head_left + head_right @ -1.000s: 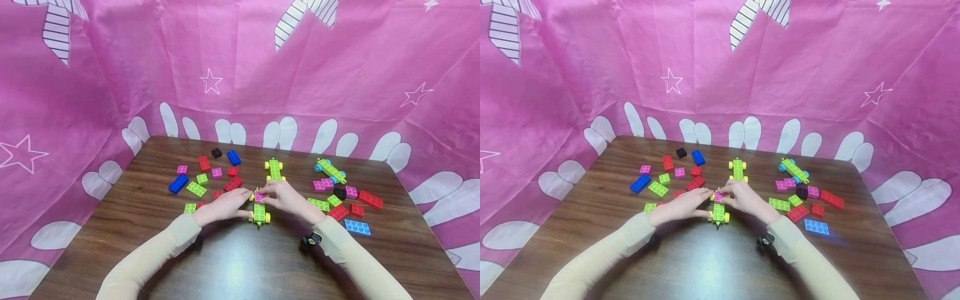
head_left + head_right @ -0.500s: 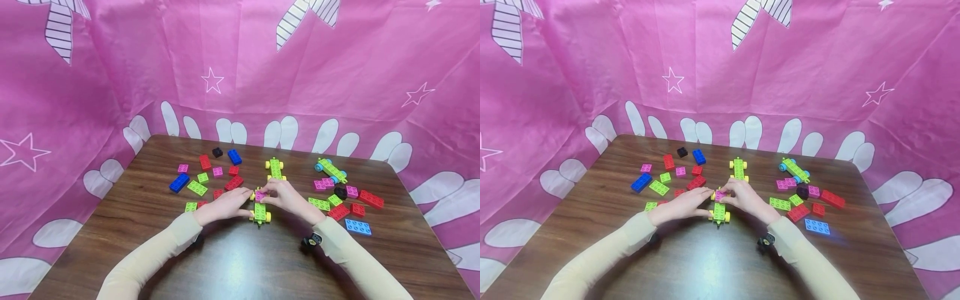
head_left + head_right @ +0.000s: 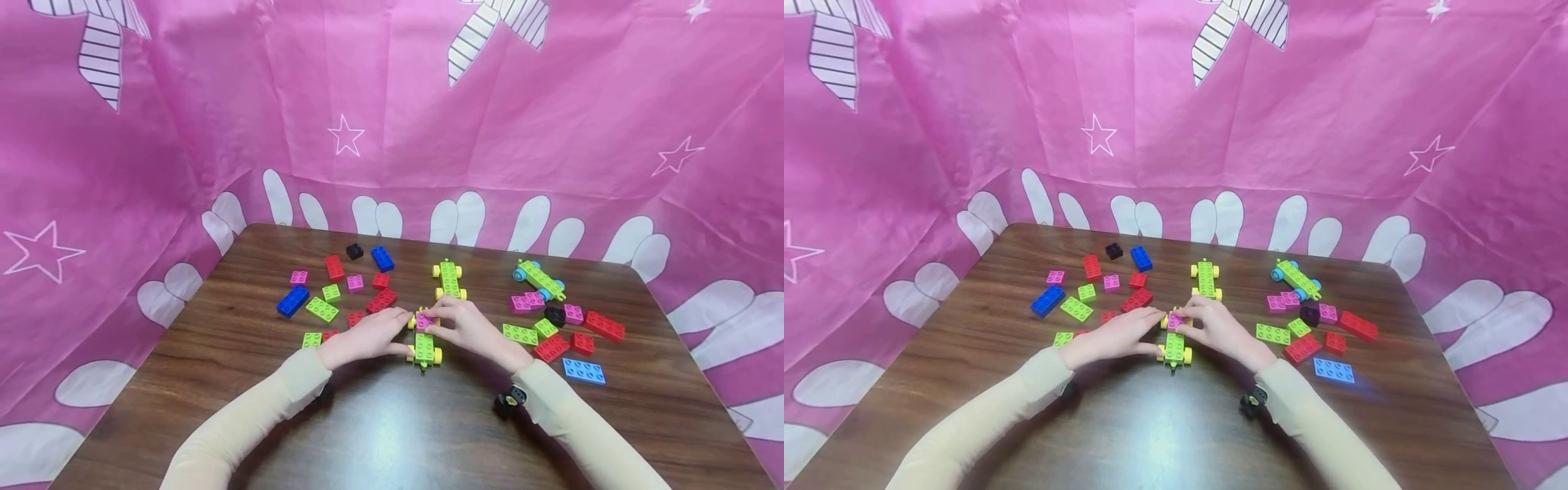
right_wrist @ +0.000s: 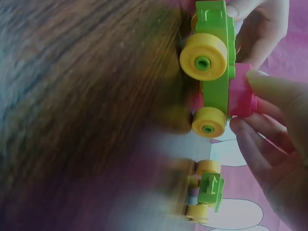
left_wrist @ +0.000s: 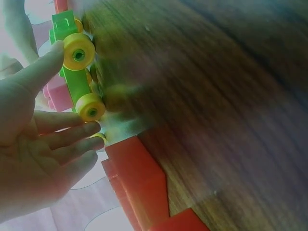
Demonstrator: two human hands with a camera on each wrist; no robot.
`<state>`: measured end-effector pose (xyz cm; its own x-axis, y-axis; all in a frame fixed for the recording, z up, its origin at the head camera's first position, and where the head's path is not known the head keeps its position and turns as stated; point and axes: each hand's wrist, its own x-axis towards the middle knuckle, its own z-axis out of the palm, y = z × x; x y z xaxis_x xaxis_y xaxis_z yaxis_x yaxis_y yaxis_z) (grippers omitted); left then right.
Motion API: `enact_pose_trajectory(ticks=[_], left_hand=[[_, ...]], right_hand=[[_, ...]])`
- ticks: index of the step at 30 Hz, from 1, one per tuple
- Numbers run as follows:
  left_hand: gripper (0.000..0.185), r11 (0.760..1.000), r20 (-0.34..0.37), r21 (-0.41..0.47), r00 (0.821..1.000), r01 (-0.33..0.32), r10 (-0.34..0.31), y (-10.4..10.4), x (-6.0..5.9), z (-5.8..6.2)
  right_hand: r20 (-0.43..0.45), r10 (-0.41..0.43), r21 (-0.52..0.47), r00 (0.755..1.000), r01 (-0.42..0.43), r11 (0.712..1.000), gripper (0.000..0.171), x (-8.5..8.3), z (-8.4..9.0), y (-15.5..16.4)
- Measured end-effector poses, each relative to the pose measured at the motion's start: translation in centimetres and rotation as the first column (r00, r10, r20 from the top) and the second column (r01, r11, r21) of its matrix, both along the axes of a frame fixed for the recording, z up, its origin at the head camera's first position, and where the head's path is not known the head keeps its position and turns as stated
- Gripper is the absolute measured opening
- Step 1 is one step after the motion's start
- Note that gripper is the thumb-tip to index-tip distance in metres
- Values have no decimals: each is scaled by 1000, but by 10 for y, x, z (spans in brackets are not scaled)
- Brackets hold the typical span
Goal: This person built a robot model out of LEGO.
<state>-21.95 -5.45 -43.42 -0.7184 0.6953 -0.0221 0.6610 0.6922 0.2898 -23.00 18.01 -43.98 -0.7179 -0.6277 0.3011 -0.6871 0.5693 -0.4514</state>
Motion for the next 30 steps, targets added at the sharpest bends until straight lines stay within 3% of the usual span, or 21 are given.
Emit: enact_pose_trajectory(ticks=[7, 19, 30], left_hand=[[76, 999, 42, 29, 999, -16, 15, -2, 1, 1], [75, 1000, 44, -4, 999, -25, 25, 0, -1, 2], [76, 1000, 48, 19, 999, -15, 14, -1, 0, 2]], right_hand=[[-4, 61, 15, 998, -61, 998, 33, -2, 2, 3], [75, -66, -39, 995, 69, 997, 29, -3, 3, 7], [100, -70, -25, 993, 72, 997, 26, -2, 7, 4]])
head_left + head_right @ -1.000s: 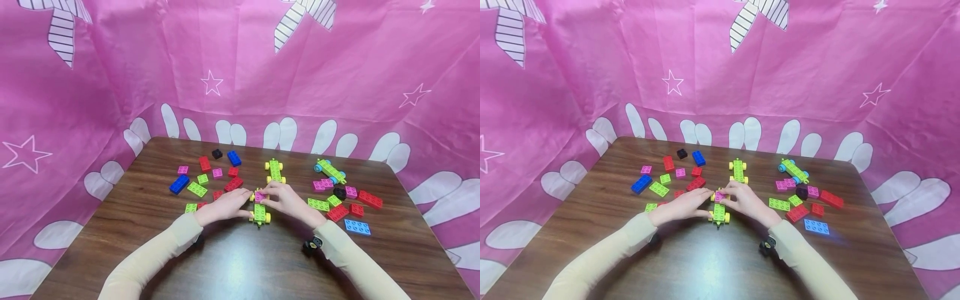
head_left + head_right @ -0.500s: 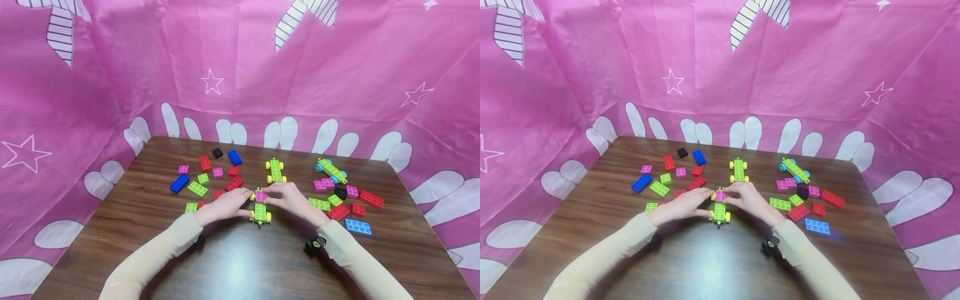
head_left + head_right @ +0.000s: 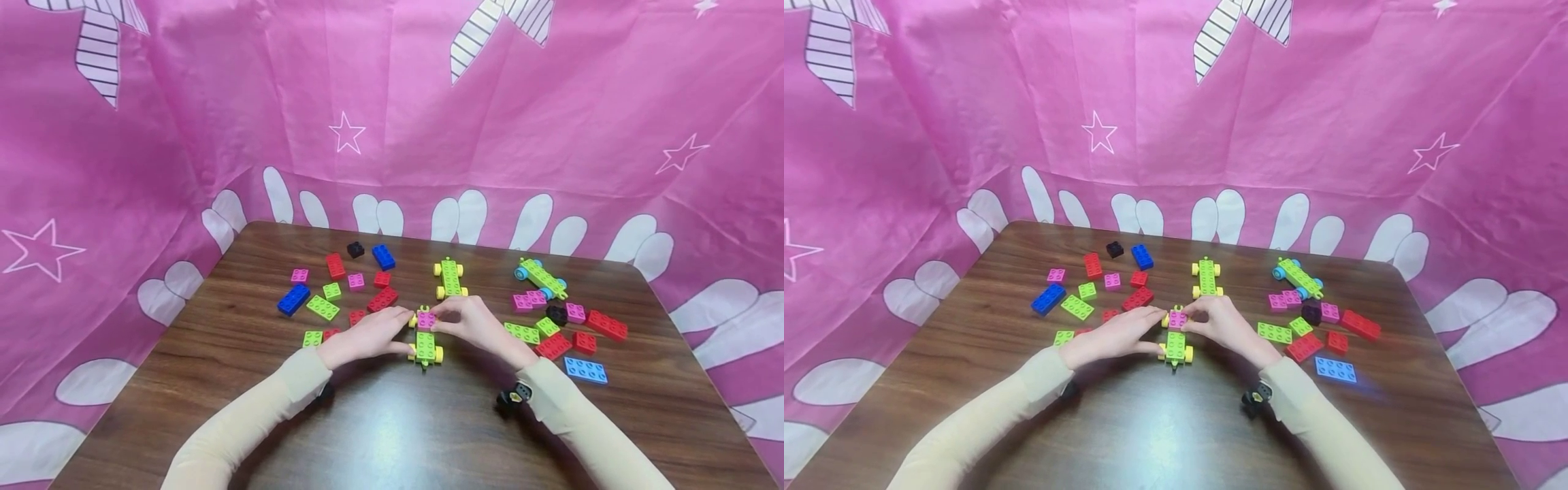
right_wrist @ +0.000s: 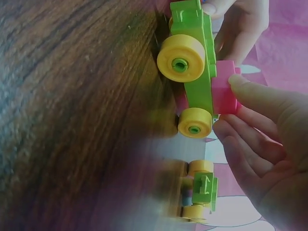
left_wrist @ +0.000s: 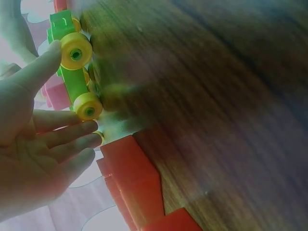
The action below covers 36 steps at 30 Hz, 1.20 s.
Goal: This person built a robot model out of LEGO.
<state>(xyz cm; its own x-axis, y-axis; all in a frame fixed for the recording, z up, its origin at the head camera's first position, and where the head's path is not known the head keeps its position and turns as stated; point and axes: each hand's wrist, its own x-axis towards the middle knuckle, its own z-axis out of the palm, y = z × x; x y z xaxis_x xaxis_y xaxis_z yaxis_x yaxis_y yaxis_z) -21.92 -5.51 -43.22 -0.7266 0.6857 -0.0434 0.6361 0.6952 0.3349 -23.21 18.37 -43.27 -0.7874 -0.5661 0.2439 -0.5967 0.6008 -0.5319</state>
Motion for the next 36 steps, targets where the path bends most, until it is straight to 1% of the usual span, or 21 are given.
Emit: enact_pose_trajectory(ticks=[5, 18, 24, 30, 36], left_hand=[[76, 1000, 10, -1, 1000, -7, 7, -1, 0, 1], [75, 1000, 15, 6, 1000, 3, -3, 1, 0, 4], [75, 1000, 28, 0, 1000, -3, 3, 1, 0, 4], [74, 1000, 30, 10, 1000, 7, -7, 1, 1, 6], [75, 1000, 42, 4, 999, 9, -10, 0, 0, 6]], right_hand=[[22, 9, -11, 1000, -8, 1000, 26, 0, 0, -2], [-12, 37, 17, 999, -37, 999, 24, -2, 0, 2], [6, 25, 5, 1000, -25, 1000, 24, -1, -1, 2], [42, 6, 18, 999, -7, 1000, 24, -1, -1, 2], [57, -11, 28, 998, 10, 1000, 25, 0, -2, 2]])
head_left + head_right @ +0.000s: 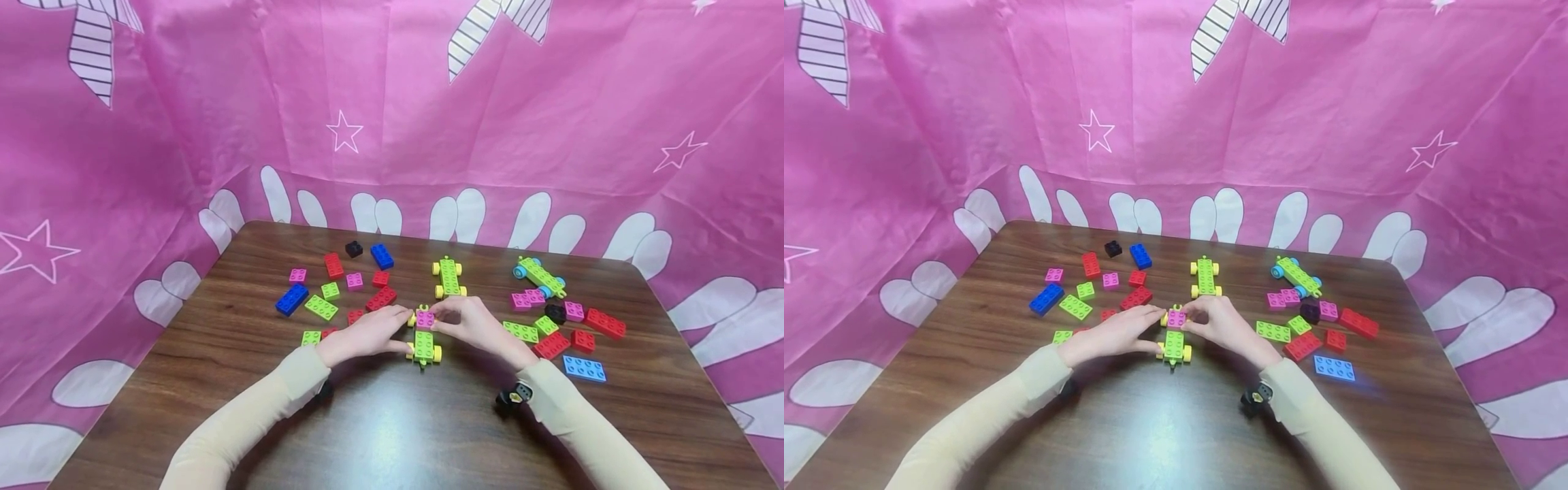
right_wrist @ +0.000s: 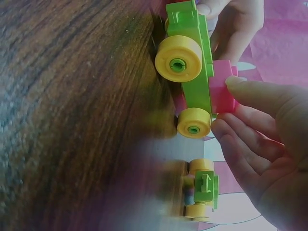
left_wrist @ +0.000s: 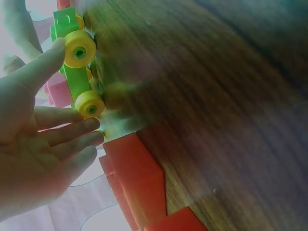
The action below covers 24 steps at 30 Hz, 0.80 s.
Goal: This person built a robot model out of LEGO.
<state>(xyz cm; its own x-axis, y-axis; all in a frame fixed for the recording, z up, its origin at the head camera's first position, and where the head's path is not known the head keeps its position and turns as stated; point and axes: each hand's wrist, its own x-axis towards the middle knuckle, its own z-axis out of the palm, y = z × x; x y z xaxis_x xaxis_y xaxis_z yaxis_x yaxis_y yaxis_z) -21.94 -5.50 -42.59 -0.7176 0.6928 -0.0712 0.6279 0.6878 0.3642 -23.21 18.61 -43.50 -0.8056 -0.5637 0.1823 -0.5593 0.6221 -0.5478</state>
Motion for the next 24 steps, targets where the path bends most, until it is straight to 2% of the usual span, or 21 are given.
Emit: enact_pose_trajectory(ticks=[17, 24], left_hand=[[76, 1000, -9, -13, 1000, 11, -11, 0, -3, -1], [76, 1000, 2, -3, 1000, 8, -8, -1, -3, -2]], right_hand=[[-35, -29, -39, 999, 28, 999, 25, 2, -4, 0], [-13, -43, -42, 999, 42, 998, 24, 3, -3, -1]])
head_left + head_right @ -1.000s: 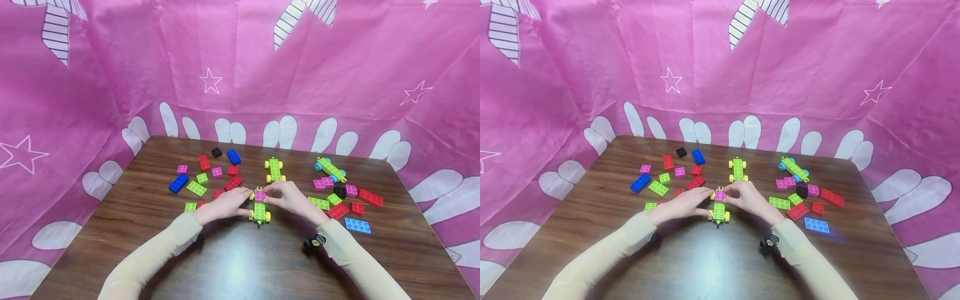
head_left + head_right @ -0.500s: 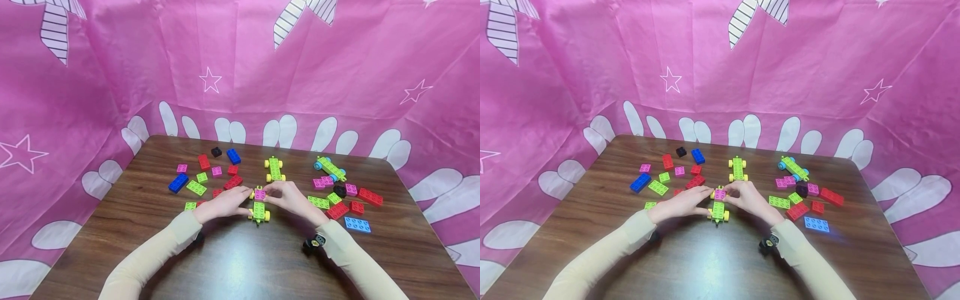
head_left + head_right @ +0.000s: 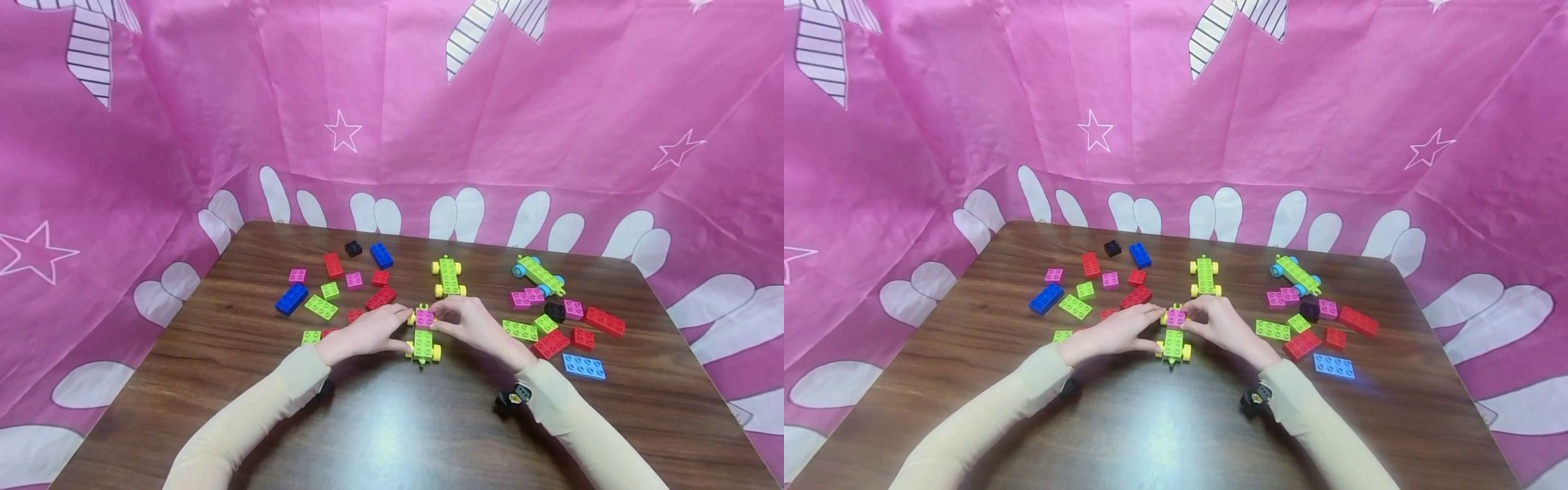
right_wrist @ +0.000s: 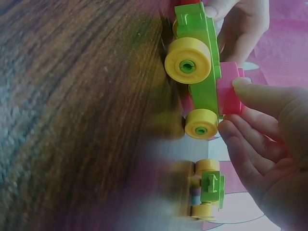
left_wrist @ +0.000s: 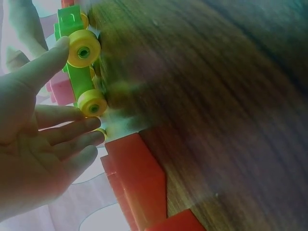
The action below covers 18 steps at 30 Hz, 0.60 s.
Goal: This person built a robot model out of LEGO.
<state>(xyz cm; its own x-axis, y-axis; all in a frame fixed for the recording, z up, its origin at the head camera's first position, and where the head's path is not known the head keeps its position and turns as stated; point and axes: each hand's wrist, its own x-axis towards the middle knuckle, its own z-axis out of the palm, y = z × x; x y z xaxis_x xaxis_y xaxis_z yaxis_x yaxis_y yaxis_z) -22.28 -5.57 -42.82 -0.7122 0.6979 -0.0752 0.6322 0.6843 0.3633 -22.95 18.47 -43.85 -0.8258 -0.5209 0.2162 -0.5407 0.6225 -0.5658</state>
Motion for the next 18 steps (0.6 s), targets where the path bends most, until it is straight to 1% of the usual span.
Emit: enact_pose_trajectory(ticks=[7, 14, 18], left_hand=[[75, 1000, 8, 7, 1000, -2, 2, 1, 0, 0], [75, 1000, 9, 10, 1000, -7, 7, 0, 1, 0], [75, 1000, 6, 13, 1000, -7, 7, 0, 1, -1]], right_hand=[[-19, 12, 2, 1000, -12, 1000, 24, 0, 0, 2], [3, 7, 14, 1000, -7, 1000, 24, 0, 1, 1], [-3, 8, 22, 1000, -8, 1000, 25, 0, 0, 1]])
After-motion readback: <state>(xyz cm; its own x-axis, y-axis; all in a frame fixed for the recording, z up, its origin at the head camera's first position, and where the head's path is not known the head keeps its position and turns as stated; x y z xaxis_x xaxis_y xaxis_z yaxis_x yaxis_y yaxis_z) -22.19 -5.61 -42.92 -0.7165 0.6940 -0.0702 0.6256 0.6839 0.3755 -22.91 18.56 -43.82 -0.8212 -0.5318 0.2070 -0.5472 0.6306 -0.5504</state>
